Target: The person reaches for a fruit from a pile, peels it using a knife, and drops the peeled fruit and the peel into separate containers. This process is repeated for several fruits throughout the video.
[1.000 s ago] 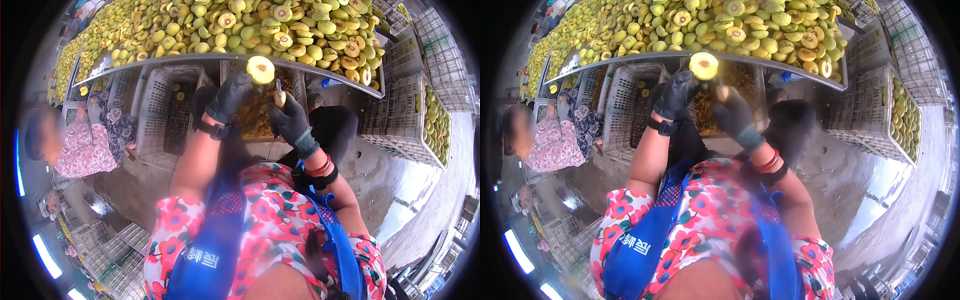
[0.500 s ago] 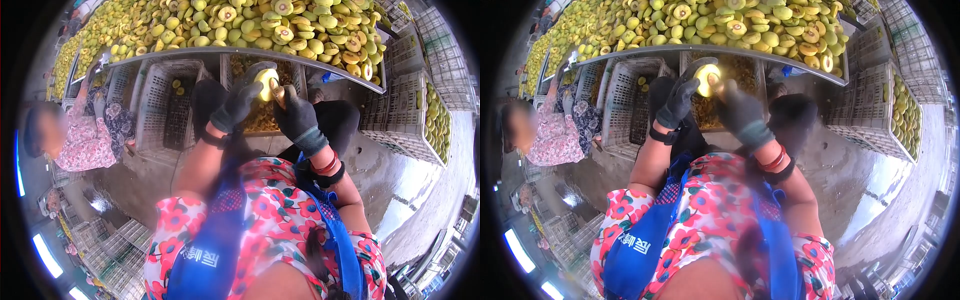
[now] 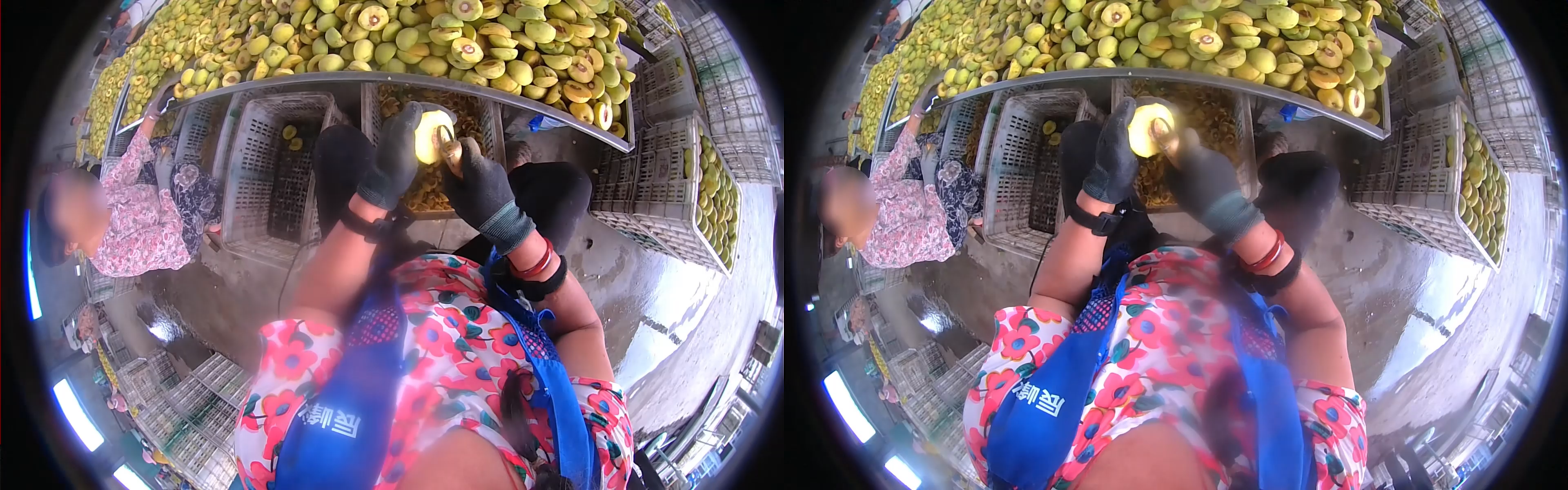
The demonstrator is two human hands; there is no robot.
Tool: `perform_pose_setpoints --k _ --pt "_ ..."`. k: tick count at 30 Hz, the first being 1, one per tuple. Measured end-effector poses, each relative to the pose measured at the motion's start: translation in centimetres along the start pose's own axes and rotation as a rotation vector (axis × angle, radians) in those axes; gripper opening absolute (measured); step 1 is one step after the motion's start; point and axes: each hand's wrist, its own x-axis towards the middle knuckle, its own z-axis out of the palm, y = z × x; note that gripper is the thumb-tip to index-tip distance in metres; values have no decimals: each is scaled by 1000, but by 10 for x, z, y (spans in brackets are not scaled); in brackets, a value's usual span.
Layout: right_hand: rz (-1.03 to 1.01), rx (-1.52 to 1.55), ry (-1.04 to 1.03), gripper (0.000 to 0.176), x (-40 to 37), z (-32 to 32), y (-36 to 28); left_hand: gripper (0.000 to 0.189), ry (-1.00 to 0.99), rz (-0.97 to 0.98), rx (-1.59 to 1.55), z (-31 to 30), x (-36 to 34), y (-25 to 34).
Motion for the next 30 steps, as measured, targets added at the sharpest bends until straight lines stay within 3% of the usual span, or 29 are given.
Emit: perform_pose_setpoints --k 2,8,11,14,17,23,26,29,30 --pt "16 104 67 34 1 4 1 39 -29 9 -135 4 2 17" --pt "31 29 -39 33 4 -4 -7 37 -54 60 -54 -3 1 19" --pt "-23 11 -17 30 1 -1 -4 27 -109 249 257 -9 3 22" --pt "-60 181 -88 26 -1 -3 4 16 -152 501 503 -13 4 21" --pt "34 130 -108 23 -4 -4 -1 12 -212 298 445 -17 7 12" --pt "50 115 -68 25 -3 10 6 14 -96 285 507 -16 3 -9" --pt "78 58 -96 26 -2 11 9 17 -152 -1 334 -19 5 -10" --pt "107 118 -13 28 -1 10 6 16 -88 341 375 -5 5 4" --pt "99 134 9 28 0 9 5 16 -86 332 346 -4 6 5"
